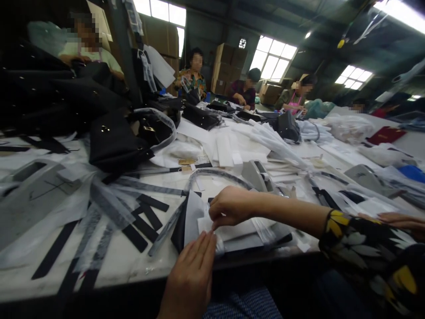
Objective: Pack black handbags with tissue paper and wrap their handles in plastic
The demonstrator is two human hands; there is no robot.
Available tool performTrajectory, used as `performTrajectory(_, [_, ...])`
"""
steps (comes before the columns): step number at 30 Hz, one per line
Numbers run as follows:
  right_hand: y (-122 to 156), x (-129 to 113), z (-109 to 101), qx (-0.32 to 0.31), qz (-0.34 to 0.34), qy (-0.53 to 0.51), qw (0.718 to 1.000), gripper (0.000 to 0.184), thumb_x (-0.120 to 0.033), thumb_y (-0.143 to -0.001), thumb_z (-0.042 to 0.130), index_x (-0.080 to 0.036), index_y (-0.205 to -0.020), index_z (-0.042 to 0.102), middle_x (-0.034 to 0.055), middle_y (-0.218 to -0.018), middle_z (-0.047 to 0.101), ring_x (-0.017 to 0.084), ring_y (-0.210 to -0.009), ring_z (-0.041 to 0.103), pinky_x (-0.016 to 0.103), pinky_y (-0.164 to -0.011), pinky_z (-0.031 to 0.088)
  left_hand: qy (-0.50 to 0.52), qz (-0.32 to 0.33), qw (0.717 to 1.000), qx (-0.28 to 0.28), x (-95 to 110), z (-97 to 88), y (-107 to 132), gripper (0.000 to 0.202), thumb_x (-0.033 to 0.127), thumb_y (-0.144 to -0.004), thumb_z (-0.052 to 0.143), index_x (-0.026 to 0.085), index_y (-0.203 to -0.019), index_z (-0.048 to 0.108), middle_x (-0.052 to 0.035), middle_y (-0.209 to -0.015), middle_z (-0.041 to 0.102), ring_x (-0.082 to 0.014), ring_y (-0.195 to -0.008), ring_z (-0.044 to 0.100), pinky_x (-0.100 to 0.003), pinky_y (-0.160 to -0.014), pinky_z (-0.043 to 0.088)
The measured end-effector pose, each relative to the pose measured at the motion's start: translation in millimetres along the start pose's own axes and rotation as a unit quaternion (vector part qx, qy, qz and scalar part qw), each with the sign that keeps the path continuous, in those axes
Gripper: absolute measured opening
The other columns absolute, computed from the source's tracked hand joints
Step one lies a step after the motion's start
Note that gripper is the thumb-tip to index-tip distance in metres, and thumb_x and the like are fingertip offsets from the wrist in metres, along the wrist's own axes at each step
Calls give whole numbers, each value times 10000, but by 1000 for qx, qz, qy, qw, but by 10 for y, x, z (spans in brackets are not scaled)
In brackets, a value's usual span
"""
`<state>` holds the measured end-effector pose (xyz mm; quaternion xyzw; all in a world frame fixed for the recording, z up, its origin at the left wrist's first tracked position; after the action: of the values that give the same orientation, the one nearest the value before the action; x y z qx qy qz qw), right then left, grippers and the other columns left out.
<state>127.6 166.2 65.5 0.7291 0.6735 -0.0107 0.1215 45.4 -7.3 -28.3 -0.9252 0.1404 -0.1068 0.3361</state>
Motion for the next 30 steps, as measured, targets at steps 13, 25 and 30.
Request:
performTrajectory(13, [-512,89,58,-206,-45,96,973,245,-436,-897,660,-213,-853,753,40,-850,753,156,-714,615,268,-528,218,40,-36,999,3,-25,25,-3,420,83,-899,423,148,-1242,658,-87,-1318,655,-219,-1236,575,-324,-976,487])
performTrajectory(25, [-629,595,215,-142,33,-80,986,407,-546,-689,824,-180,-748,658,-32,-696,644,104,-602,499,237,-568,255,21,1,1000,-20,-66,108,74,471,105,-881,424,151,-1313,607,-9,-1397,605,-196,-1263,561,-301,-939,477])
performTrajectory(30, [-677,768,339,-141,37,-217,965,469,-542,-638,853,-175,-676,563,-82,-592,535,82,-571,435,222,-582,284,2,25,1000,-10,-97,141,70,468,103,-869,438,155,-1298,618,-9,-1377,620,-191,-1244,581,-282,-921,486])
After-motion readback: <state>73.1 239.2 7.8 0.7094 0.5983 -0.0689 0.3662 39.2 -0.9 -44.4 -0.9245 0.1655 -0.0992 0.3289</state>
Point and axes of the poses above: each hand's wrist, its own y-axis away from the middle knuckle, its own z-axis out of the palm, x = y × z, the point moved 3 cm from there along -y, towards the middle knuckle
